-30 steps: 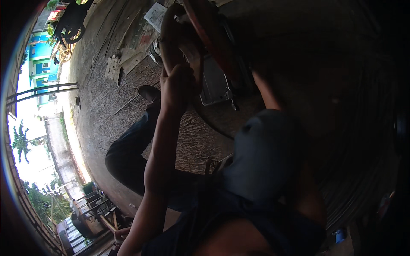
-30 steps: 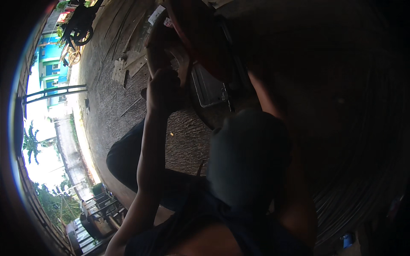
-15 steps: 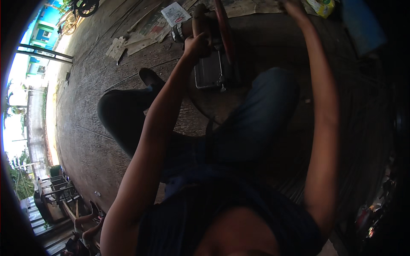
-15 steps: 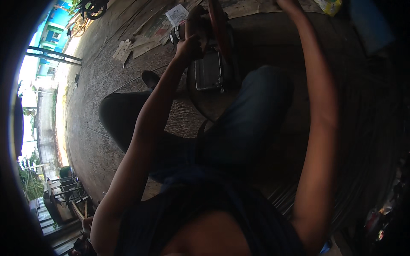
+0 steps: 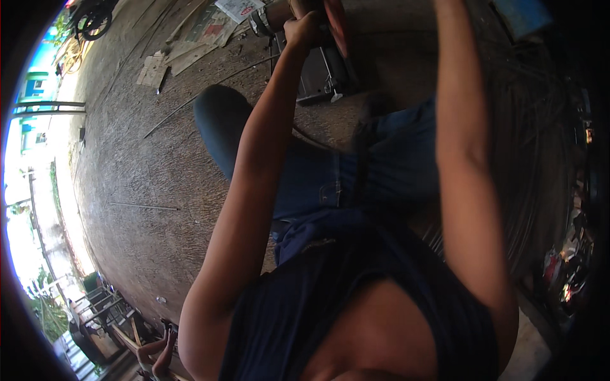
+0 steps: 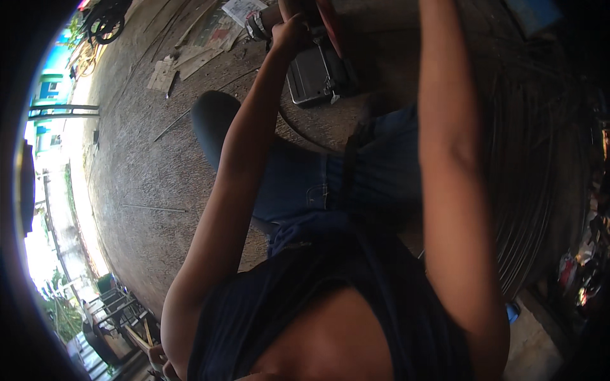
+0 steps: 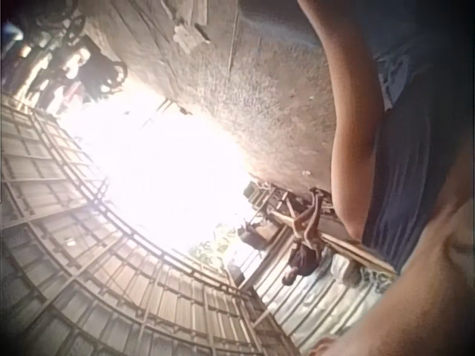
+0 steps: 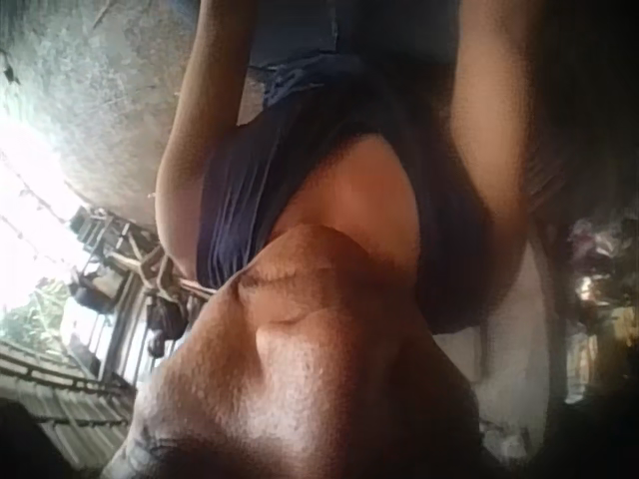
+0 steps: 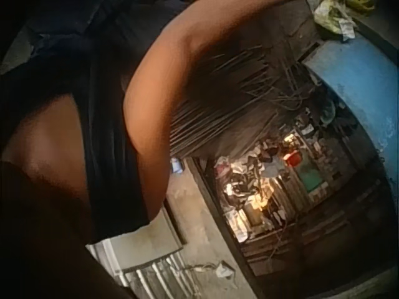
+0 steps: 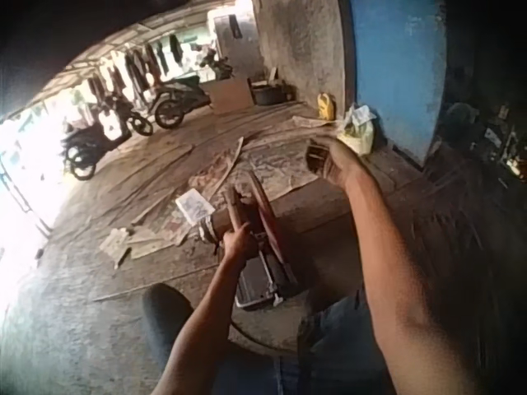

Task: Use a chop saw to cut long metal rods into smaller pieces.

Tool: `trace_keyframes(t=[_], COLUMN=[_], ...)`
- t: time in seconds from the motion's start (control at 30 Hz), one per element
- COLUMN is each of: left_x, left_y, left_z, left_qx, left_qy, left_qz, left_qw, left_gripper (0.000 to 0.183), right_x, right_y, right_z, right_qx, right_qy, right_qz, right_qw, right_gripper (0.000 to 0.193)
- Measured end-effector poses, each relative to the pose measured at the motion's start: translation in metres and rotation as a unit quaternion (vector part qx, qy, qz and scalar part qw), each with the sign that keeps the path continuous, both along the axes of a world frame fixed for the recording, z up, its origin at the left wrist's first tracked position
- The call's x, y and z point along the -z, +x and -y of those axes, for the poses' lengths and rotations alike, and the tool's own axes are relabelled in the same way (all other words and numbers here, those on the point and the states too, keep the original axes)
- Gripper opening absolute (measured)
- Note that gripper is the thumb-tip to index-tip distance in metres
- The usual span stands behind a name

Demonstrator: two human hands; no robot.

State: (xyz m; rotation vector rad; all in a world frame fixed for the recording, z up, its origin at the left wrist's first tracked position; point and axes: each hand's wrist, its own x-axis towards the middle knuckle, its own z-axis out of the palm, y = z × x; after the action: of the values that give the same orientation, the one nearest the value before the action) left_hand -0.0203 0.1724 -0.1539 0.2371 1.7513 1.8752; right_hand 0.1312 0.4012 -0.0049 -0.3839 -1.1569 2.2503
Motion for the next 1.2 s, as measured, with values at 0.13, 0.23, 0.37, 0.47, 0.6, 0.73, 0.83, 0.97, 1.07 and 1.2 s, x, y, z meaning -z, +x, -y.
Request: trace_keyframes(t=[0.13, 0.23, 0.37, 0.47, 0.6, 0.73, 0.83, 0.97, 1.07, 1.2], left_x=[-0.008, -0.008, -0.010, -0.005, -0.001, 0.007, 0.021, -0.009, -0.015, 0.006], left_y=[0.003, 0.008, 0.003, 0.004, 0.000, -0.019, -0.030, 0.003, 0.006, -0.014], left_z=[-0.023, -0.020, -0.007, 0.009, 0.006, -0.017, 0.017, -0.005, -0.007, 0.007], left_qx=[0.030, 0.044, 0.034, 0.033, 0.054, 0.140, 0.119, 0.064, 0.075, 0.176], left_qy=[0.031, 0.042, 0.060, 0.009, -0.013, 0.039, 0.027, 0.049, 0.041, -0.182], left_qz=[0.008, 0.016, 0.006, -0.005, 0.005, -0.020, 0.057, 0.093, 0.088, -0.511], left_qw=[0.999, 0.998, 0.998, 0.999, 0.998, 0.989, 0.991, 0.992, 0.992, 0.822], left_gripper=[0.021, 0.021, 0.020, 0.021, 0.022, 0.024, 0.020, 0.014, 0.015, 0.015], right_x=[0.171, 0.349, 0.407, 0.413, 0.422, 0.461, 0.448, 0.434, 0.429, 0.432], right_y=[-0.005, 0.034, -0.003, 0.002, 0.020, 0.010, 0.016, 0.005, 0.013, 0.005], right_z=[-0.029, 0.047, 0.189, 0.239, 0.226, 0.211, 0.260, 0.226, 0.224, 0.224], right_qx=[0.370, 0.149, 0.107, 0.138, 0.224, 0.318, 0.281, 0.211, 0.276, 0.287], right_qy=[-0.147, -0.124, -0.064, -0.105, -0.424, 0.017, 0.485, -0.344, -0.333, 0.175], right_qz=[0.072, 0.291, 0.480, 0.378, 0.217, 0.645, 0.437, 0.323, 0.430, 0.431], right_qw=[0.915, 0.937, 0.869, 0.910, 0.850, 0.695, 0.703, 0.856, 0.793, 0.837], right_gripper=[0.031, 0.018, 0.018, 0.022, 0.035, 0.042, 0.045, 0.045, 0.044, 0.049])
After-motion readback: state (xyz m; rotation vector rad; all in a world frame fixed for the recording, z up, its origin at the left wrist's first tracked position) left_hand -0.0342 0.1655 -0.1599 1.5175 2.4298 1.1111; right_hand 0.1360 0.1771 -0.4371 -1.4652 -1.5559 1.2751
